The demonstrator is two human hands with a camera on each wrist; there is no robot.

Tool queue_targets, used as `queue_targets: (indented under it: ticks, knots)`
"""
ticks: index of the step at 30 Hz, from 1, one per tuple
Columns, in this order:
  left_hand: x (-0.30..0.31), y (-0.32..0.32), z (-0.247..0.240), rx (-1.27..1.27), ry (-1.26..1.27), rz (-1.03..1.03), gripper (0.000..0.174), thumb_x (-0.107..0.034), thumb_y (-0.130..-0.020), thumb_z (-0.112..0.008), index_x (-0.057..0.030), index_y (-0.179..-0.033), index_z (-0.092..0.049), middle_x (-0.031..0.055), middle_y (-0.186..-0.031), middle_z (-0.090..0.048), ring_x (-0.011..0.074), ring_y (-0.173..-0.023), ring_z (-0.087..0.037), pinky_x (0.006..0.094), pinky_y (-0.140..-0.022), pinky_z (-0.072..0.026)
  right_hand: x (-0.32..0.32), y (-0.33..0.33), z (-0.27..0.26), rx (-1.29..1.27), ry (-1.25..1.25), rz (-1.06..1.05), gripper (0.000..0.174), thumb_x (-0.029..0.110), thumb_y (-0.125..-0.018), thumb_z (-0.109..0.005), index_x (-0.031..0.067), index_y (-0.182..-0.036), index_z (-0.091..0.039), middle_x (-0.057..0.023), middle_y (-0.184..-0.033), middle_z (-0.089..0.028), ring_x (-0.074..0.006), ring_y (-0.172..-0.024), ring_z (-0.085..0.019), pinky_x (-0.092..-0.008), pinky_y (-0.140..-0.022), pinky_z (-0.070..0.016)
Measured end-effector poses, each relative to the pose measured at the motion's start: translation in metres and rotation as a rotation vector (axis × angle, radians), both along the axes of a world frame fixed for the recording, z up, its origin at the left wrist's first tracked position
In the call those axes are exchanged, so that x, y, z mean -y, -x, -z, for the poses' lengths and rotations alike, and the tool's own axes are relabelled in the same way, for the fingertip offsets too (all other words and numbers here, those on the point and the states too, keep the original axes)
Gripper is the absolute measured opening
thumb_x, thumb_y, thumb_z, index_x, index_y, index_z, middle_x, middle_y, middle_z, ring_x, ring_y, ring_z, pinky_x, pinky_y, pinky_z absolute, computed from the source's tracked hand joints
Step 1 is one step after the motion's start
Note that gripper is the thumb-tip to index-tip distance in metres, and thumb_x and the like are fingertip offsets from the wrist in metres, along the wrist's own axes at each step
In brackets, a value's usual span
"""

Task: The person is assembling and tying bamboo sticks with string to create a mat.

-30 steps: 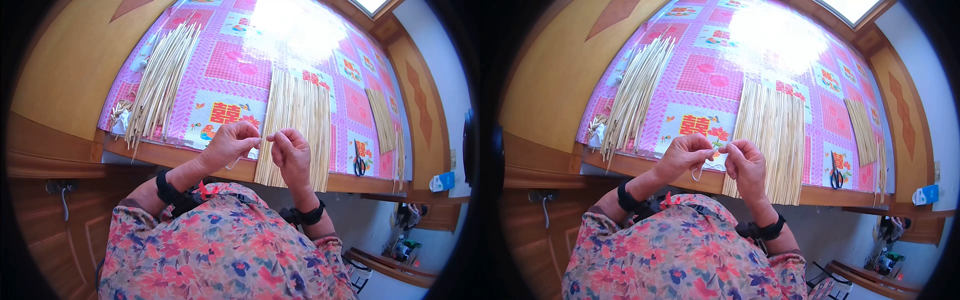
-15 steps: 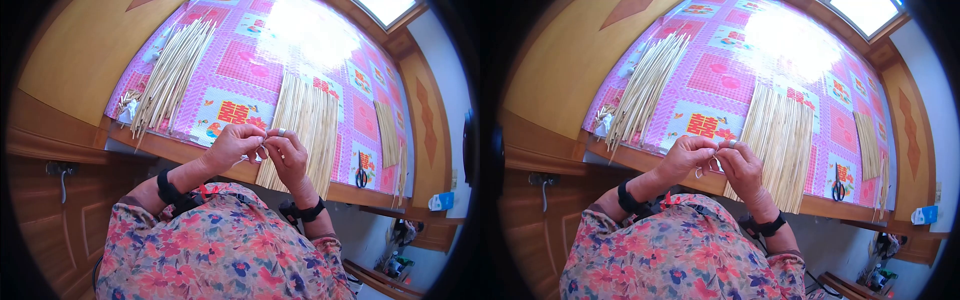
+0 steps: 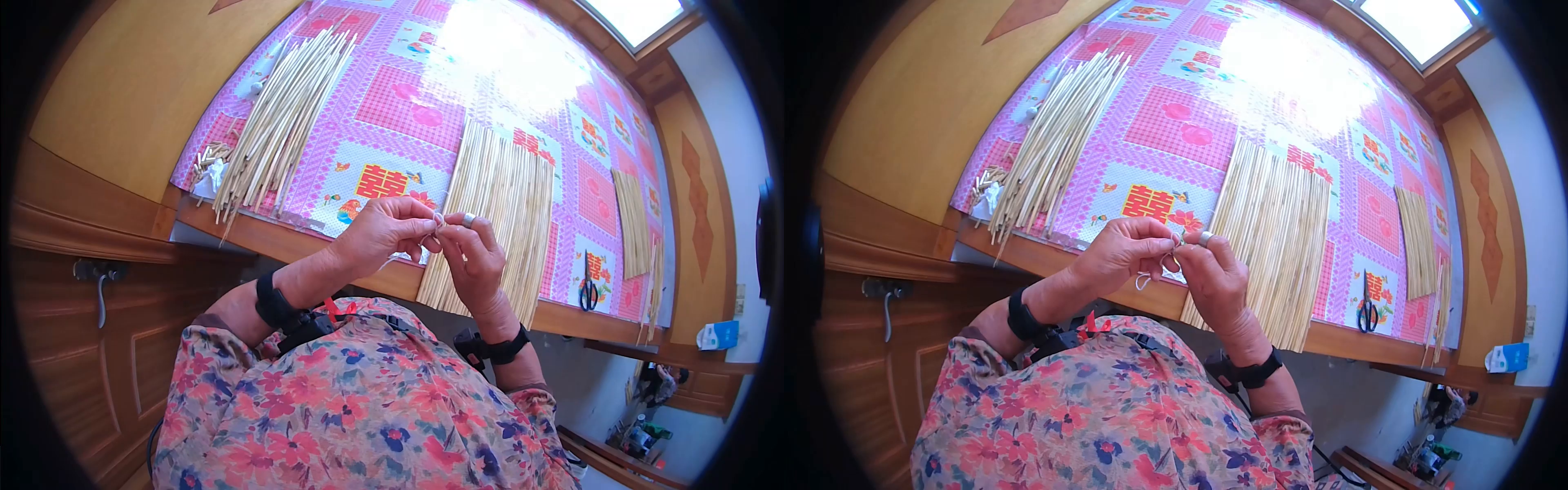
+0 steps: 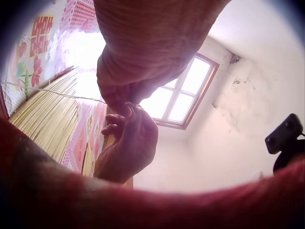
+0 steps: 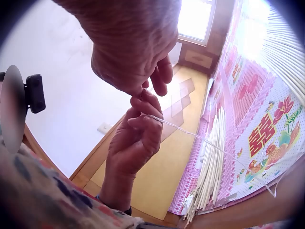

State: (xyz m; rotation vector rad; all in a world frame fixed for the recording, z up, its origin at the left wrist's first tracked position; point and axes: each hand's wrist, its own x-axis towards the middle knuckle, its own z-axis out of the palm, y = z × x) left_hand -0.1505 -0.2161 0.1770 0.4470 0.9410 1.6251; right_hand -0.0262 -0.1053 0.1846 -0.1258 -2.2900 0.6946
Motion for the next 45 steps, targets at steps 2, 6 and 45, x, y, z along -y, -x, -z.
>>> queue_targets:
  ticks: [2,6,45]
  knots:
    - [-0.001,0.001,0.001,-0.012,-0.007,0.007,0.014,-0.008,-0.084,-0.051,0.0005,-0.093,-0.056,0.0072,-0.076,-0.06,0.0109,-0.065,-0.059,0.0211,-0.055,-0.0498,-0.001,0.0,0.003,0.007,0.017,0.009,0.015,0.001,-0.069,-0.064,0.0039,-0.082,-0.057,-0.009,-0.076,-0.054,-0.0219,-0.066,-0.059,-0.0288,-0.051,-0.0473]
    - [-0.003,0.004,0.004,-0.043,-0.049,0.027,0.012,-0.007,-0.084,-0.051,0.0005,-0.092,-0.055,0.0074,-0.076,-0.059,0.0116,-0.066,-0.059,0.0211,-0.056,-0.0502,0.0,-0.001,0.0,0.107,0.069,0.037,0.013,0.002,-0.071,-0.063,0.0041,-0.081,-0.056,-0.0091,-0.071,-0.052,-0.022,-0.061,-0.056,-0.0303,-0.048,-0.0437]
    - [-0.006,0.007,0.015,-0.039,-0.063,-0.02,0.01,-0.008,-0.082,-0.054,-0.0016,-0.09,-0.056,0.0028,-0.076,-0.057,0.0084,-0.067,-0.055,0.0201,-0.061,-0.0459,-0.003,0.006,0.006,0.21,1.074,-0.066,0.014,0.01,-0.082,-0.056,-0.0001,-0.092,-0.055,-0.0028,-0.073,-0.057,-0.0042,-0.058,-0.052,-0.0155,-0.043,-0.0421]
